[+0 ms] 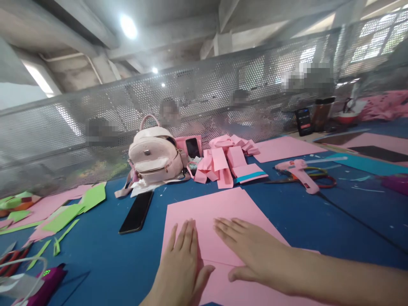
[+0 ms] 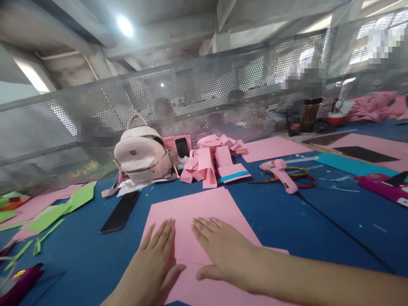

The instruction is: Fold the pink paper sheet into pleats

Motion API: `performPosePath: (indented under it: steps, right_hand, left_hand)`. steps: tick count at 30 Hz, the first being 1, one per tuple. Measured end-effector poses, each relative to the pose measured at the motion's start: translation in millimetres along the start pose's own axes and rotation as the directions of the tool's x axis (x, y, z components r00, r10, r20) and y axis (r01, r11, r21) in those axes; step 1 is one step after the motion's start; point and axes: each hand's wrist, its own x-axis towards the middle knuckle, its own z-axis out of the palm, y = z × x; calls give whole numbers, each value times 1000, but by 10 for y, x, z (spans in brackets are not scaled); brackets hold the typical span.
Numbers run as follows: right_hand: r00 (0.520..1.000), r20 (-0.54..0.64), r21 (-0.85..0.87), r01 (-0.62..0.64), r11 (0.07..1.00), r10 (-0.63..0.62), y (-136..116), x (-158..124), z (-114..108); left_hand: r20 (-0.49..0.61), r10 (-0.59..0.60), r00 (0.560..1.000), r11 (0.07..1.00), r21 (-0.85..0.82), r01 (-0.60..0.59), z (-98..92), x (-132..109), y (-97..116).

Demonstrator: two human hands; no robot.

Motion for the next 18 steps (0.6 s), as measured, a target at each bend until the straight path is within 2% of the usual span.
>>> performPosePath:
  steps: [4,7,9,11,14,18]
  right_hand:
    - [999,-4,-42,53,998,-53,23,92,23]
    - [993,-70,-121,87,989,-96,81,119,91]
    - [983,-121,-176,118,977,-140,126,139,112]
    - [973,-134,-238,152,959,-187,186,167,105]
    - [957,-145,-289,201,936,-250,283,211,65]
    - [965,-121,-193,207,959,-232,275,230,-8]
  left_hand:
    - [-71,110,991,991,-69,-115,29,109,4]
    - [-168,218,961,975,-6,-223,116,163,-33]
    - [-190,245,951,970,39,-242,168,192,-68]
    - [-179,219,959,976,63,-211,212,209,-99]
    - [-159,98,982,992,99,-83,269,196,-110]
    - [-138,5,990,991,130,13,274,157,-18]
